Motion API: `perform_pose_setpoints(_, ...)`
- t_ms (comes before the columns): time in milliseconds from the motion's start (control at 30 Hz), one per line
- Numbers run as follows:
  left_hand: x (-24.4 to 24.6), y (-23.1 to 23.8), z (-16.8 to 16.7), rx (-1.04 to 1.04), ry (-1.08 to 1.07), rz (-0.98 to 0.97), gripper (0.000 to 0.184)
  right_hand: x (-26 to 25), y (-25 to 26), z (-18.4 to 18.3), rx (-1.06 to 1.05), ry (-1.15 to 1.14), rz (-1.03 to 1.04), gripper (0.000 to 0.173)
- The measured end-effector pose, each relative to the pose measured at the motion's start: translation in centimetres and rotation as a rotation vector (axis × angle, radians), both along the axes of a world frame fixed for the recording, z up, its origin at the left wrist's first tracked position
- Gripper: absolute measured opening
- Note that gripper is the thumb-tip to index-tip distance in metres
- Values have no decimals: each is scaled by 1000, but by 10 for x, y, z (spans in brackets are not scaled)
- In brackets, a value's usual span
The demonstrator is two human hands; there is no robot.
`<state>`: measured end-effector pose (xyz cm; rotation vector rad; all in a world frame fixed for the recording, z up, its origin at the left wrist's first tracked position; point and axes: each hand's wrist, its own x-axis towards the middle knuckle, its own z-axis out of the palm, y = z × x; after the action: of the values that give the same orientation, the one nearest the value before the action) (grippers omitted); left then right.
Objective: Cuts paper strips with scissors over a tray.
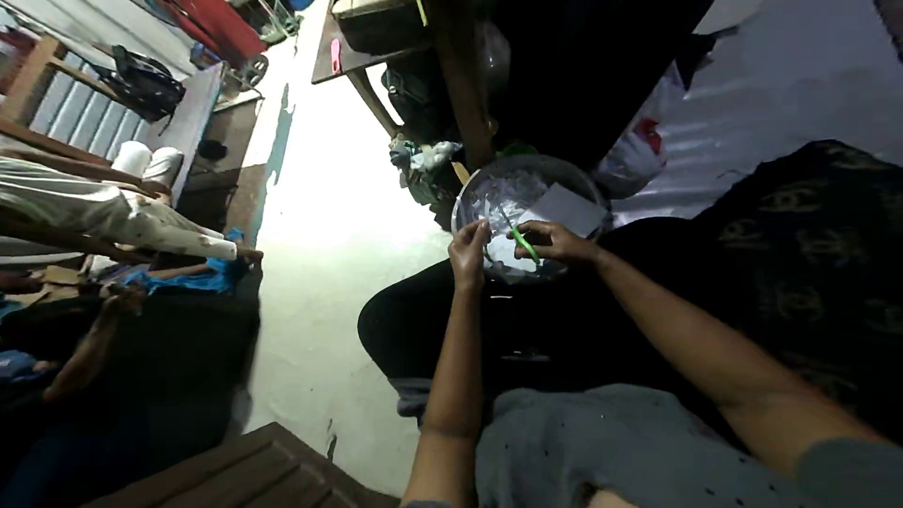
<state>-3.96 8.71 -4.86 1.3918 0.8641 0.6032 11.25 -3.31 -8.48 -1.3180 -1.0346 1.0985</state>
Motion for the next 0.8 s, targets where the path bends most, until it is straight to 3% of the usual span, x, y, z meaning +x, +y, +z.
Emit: perform_pose_setpoints(800, -5, -5, -17, -7, -86, -65, 14, -1, 3, -6, 28, 27, -22, 35)
